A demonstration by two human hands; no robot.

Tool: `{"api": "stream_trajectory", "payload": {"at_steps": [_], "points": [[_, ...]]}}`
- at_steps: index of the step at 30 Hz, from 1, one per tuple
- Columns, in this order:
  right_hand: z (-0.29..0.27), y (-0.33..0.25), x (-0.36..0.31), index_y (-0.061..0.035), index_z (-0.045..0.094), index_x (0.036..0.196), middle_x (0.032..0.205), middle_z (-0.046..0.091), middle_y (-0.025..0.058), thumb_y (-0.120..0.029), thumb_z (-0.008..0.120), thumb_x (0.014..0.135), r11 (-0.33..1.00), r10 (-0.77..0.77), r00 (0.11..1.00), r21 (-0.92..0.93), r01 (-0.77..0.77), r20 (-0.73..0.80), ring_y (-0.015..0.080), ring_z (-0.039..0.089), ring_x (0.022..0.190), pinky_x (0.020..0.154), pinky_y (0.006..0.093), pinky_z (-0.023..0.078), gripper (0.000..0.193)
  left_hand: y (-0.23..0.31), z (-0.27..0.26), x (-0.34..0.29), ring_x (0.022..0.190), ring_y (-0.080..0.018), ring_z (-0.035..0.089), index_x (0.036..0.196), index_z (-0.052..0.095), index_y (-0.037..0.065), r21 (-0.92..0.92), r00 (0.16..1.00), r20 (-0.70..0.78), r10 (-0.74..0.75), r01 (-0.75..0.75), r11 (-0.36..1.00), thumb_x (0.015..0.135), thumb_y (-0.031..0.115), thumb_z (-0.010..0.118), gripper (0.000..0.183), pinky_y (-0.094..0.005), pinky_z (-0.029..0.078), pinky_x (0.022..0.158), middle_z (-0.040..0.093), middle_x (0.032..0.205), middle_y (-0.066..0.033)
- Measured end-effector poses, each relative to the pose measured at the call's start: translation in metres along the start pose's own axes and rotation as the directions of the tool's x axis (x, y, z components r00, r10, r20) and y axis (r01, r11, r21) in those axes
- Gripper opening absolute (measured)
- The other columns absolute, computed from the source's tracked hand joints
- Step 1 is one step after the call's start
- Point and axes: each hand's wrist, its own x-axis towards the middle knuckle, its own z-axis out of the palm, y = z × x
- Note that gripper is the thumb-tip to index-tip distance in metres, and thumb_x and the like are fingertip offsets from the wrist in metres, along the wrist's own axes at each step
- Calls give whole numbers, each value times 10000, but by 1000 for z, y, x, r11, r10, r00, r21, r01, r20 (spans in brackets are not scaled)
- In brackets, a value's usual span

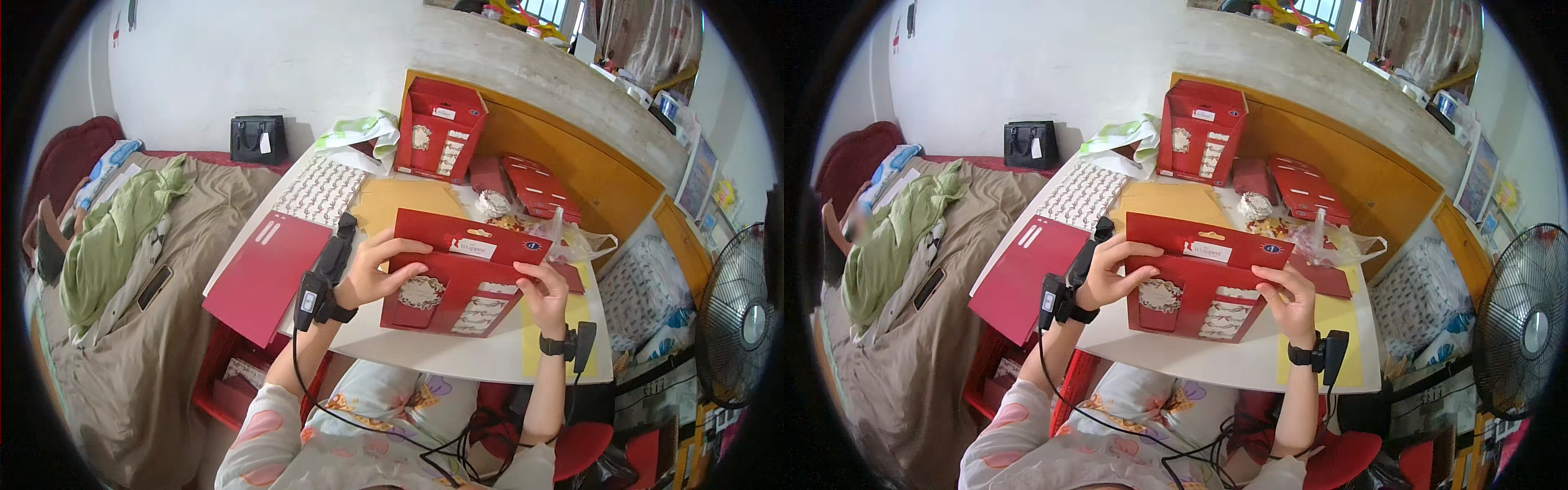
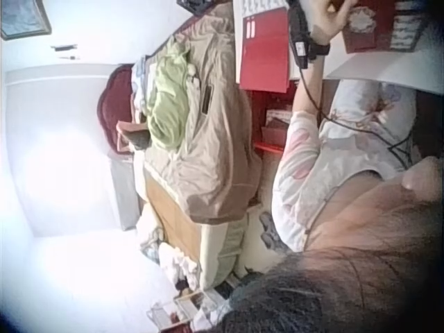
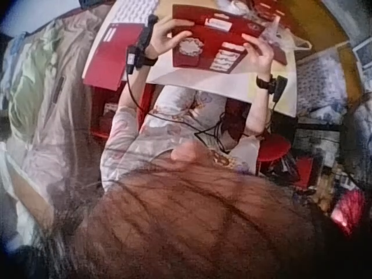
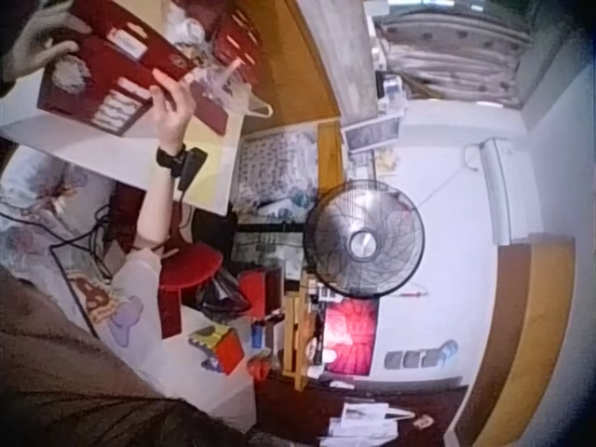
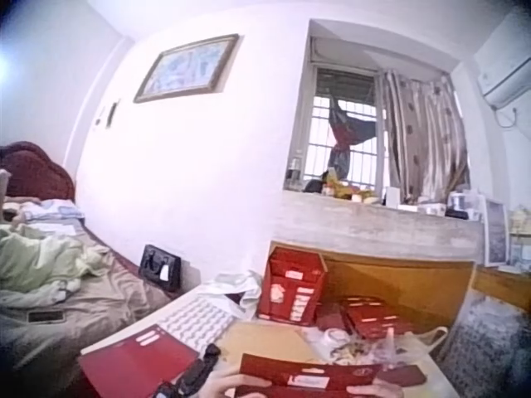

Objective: Assembling red paper wallets and inserting yellow paper dividers.

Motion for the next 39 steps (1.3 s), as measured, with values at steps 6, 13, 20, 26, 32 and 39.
{"api": "stream_trajectory", "payload": {"at_steps": [6, 13, 20, 26, 32, 39], "points": [[-3, -3, 5, -33, 680, 996, 875, 637, 49, -29, 674, 810, 999, 24, 999, -40, -23, 27, 111, 553, 750, 632, 224, 439, 185, -2, -5, 3, 862, -229, 648, 1003, 661, 40, 13, 988, 91, -127, 126, 992, 772, 94, 726, 246, -297, 514, 724, 656, 1001, -132], [-7, 0, 7, -39, 680, 983, 916, 623, 66, -37, 674, 809, 994, 45, 997, -101, -38, 66, 131, 559, 751, 641, 240, 453, 173, -1, -5, 5, 835, -236, 654, 963, 660, 27, 29, 984, 98, -146, 144, 989, 778, 105, 717, 208, -299, 513, 722, 674, 925, -126], [2, 4, 2, -62, 681, 1008, 918, 643, 64, -42, 655, 816, 1000, -1, 998, 17, 0, 60, 171, 581, 848, 742, 264, 464, 194, 3, -2, 9, 857, -236, 652, 984, 673, 24, -17, 986, 137, -95, 98, 995, 782, 80, 696, 211, -311, 515, 745, 673, 929, -136], [1, 4, 7, -46, 689, 976, 972, 690, 76, -47, 708, 765, 996, 71, 992, 55, -77, 104, 155, 628, 868, 765, 265, 470, 212, 6, -3, 14, 906, -239, 649, 1008, 678, 19, -15, 981, 190, -50, 54, 998, 773, 67, 720, 244, -320, 510, 798, 671, 1004, -150], [-4, 2, 12, -34, 687, 968, 945, 697, 77, -28, 703, 767, 999, 47, 987, -7, -47, 155, 143, 634, 829, 740, 262, 476, 202, 4, -2, 11, 936, -224, 644, 991, 678, 7, -62, 973, 189, -135, 149, 987, 757, 38, 726, 241, -310, 504, 807, 665, 1031, -141], [-3, 6, 11, -27, 687, 945, 908, 700, 73, 0, 691, 768, 999, 40, 988, 21, -44, 152, 132, 628, 789, 721, 243, 469, 179, 5, 1, 12, 851, -208, 667, 938, 699, 12, -61, 983, 143, -116, 126, 990, 762, 29, 718, 177, -294, 516, 769, 693, 929, -137]]}}
